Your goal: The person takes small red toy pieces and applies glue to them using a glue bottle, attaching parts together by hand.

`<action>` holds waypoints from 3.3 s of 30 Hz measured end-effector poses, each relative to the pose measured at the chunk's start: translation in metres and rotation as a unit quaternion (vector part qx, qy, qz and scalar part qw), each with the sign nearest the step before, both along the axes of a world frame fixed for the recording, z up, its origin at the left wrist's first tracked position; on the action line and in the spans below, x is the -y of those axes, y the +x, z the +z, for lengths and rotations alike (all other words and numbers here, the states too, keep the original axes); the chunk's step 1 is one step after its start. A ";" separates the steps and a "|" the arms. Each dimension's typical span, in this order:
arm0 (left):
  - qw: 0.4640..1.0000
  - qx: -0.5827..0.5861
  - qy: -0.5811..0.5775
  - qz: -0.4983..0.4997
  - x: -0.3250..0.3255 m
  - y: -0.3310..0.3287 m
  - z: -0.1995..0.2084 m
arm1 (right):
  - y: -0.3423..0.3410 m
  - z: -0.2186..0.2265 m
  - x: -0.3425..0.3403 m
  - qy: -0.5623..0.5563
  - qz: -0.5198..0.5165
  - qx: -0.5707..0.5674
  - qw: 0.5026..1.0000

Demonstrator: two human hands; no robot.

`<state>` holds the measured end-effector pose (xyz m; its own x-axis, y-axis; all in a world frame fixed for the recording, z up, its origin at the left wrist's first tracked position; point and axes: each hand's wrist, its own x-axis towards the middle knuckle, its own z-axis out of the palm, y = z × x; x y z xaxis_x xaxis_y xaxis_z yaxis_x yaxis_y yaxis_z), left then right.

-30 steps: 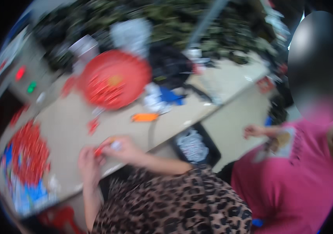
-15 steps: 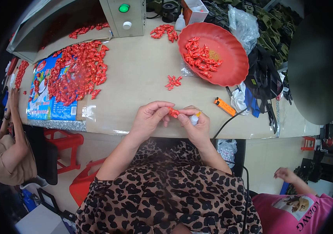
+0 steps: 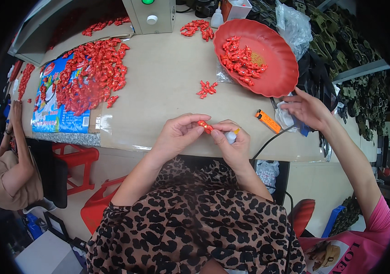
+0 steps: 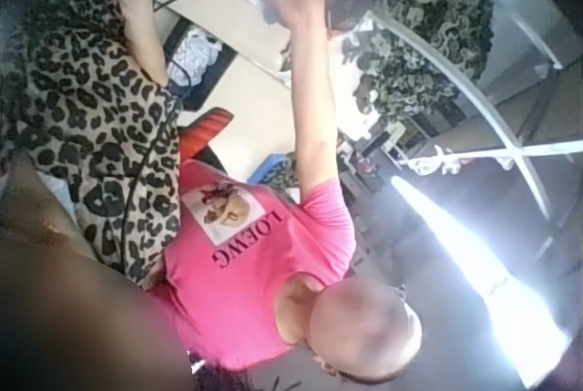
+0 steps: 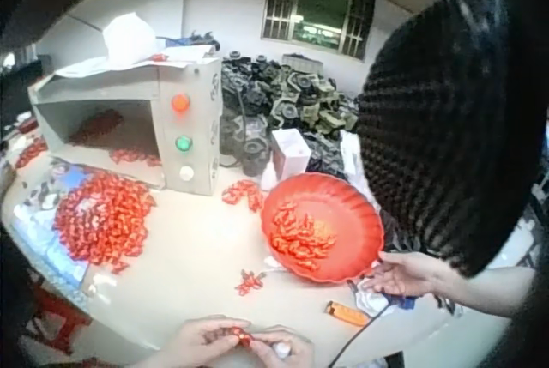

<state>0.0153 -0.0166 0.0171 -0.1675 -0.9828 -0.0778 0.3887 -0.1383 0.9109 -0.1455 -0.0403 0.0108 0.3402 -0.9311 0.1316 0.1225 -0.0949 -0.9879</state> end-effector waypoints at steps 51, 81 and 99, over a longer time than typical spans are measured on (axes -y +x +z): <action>0.999 0.020 0.028 -0.025 0.005 0.009 -0.003 | 0.006 -0.001 0.002 -0.170 -0.002 -0.073 0.983; 0.998 0.018 0.054 -0.021 0.006 0.002 0.002 | 0.009 -0.001 -0.001 -0.082 -0.040 -0.066 0.994; 0.998 0.041 0.023 0.046 0.005 -0.007 -0.006 | 0.016 -0.003 0.000 -0.098 -0.063 -0.089 0.989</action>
<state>0.0079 -0.0216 0.0107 -0.0689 -0.9887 -0.1330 0.3266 -0.1484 0.9335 -0.1295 -0.0400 0.0080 0.2560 -0.9303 0.2625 -0.0760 -0.2901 -0.9540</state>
